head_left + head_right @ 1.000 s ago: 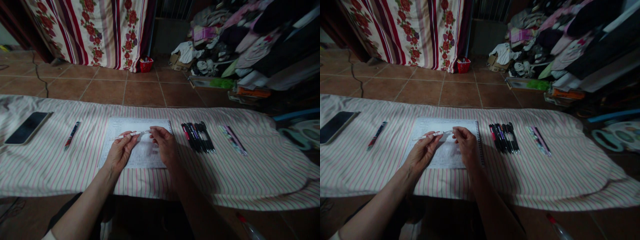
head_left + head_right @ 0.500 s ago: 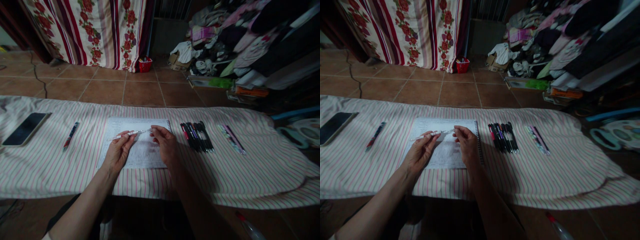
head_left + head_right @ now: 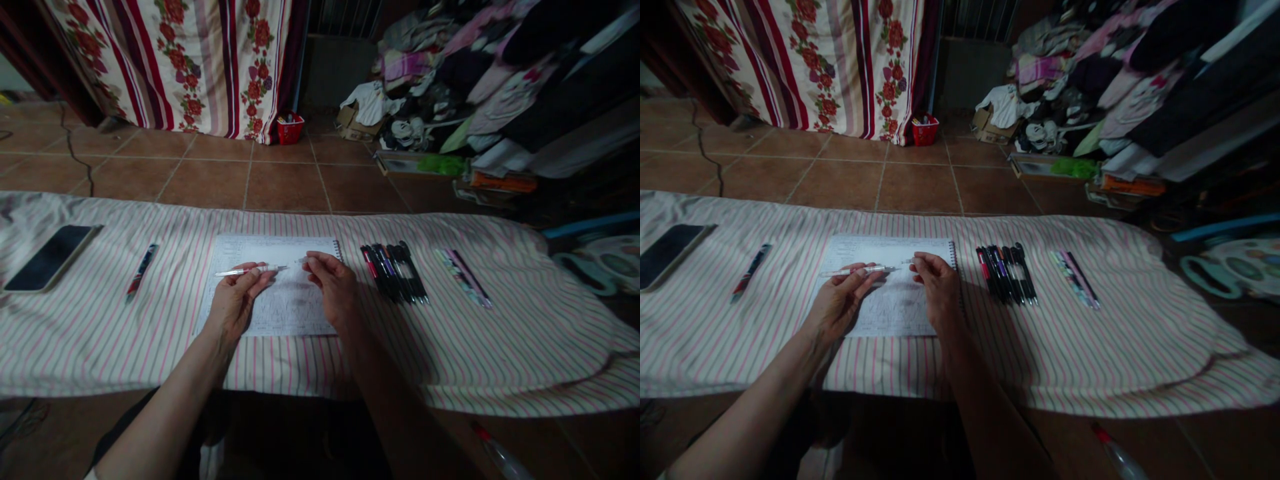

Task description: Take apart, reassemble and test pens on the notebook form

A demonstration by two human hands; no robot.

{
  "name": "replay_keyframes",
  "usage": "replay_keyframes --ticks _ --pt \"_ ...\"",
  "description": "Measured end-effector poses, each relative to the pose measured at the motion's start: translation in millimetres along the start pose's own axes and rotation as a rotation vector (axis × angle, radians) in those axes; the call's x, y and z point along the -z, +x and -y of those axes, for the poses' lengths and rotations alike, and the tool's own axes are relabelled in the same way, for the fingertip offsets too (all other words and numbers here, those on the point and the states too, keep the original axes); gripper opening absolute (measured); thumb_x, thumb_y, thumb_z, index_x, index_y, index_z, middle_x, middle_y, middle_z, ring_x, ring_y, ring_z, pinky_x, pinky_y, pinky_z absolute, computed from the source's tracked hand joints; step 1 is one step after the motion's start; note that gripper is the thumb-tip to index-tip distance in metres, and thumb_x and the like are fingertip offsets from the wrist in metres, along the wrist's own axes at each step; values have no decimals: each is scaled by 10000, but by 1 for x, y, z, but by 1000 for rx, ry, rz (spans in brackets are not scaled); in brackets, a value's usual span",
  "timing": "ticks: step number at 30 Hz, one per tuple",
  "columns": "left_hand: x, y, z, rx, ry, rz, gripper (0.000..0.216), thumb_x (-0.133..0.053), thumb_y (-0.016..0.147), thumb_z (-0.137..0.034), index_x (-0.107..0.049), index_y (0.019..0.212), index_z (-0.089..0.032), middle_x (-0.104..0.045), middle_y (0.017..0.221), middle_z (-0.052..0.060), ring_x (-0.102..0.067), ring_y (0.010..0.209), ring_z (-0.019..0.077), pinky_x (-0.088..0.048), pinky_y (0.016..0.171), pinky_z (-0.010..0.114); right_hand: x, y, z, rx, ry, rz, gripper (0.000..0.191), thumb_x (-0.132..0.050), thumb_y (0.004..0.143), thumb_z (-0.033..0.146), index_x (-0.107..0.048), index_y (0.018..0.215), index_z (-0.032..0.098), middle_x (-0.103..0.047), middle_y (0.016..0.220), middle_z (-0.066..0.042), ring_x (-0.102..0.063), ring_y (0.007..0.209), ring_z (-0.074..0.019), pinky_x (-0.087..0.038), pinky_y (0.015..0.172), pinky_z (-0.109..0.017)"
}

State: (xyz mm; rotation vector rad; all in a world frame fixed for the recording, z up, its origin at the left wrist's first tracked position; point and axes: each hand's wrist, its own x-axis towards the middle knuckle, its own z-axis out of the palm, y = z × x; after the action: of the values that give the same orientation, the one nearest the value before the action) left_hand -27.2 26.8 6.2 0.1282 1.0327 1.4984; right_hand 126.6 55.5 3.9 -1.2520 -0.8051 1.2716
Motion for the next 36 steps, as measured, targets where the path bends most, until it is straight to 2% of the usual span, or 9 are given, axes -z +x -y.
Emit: replay_keyframes --ticks 6,11,16,24,31,34,36 --pt "-3 2 3 -36 -5 -2 172 -561 796 34 -613 665 -66 -671 681 59 -709 697 155 -592 739 236 4 2 -1 -5 28 -12 230 -754 589 324 -701 774 199 -680 731 -2 -625 691 -127 -460 612 -252" --pt "-6 2 5 27 102 -65 176 -553 814 14 -590 661 -65 -639 587 53 -693 580 161 -599 647 242 9 4 0 -14 10 -37 235 -746 595 330 -702 785 198 -679 736 -3 -624 703 -129 -456 626 -262" --pt "-7 5 4 105 109 -99 210 -490 850 18 -586 677 -52 -673 623 124 -705 609 167 -587 688 216 12 3 -1 -5 -4 -37 241 -751 594 343 -702 784 203 -681 746 -8 -622 707 -132 -461 638 -271" --pt "-6 0 5 106 171 -169 147 -482 879 -54 -590 780 -46 -677 573 124 -703 571 189 -586 636 246 11 2 0 -11 -15 -31 248 -741 596 345 -699 793 200 -672 743 -2 -609 700 -128 -456 655 -281" --pt "-8 -4 1 185 212 -161 252 -424 873 -10 -570 674 -65 -668 567 144 -695 556 173 -561 602 214 12 0 2 -14 17 -32 247 -747 584 334 -705 786 198 -670 723 0 -603 689 -122 -461 648 -272" --pt "-6 -6 6 91 311 -99 206 -503 852 -72 -589 666 -88 -659 557 113 -664 500 175 -538 534 242 13 -1 3 -22 18 -28 255 -750 577 342 -705 781 197 -677 731 -8 -613 697 -131 -468 642 -275" --pt "-5 -5 9 -141 480 -30 147 -573 827 -148 -626 693 -117 -656 583 76 -637 503 173 -517 528 265 13 -1 3 -20 18 -28 256 -748 578 348 -703 779 196 -679 735 -10 -612 693 -131 -469 637 -273"
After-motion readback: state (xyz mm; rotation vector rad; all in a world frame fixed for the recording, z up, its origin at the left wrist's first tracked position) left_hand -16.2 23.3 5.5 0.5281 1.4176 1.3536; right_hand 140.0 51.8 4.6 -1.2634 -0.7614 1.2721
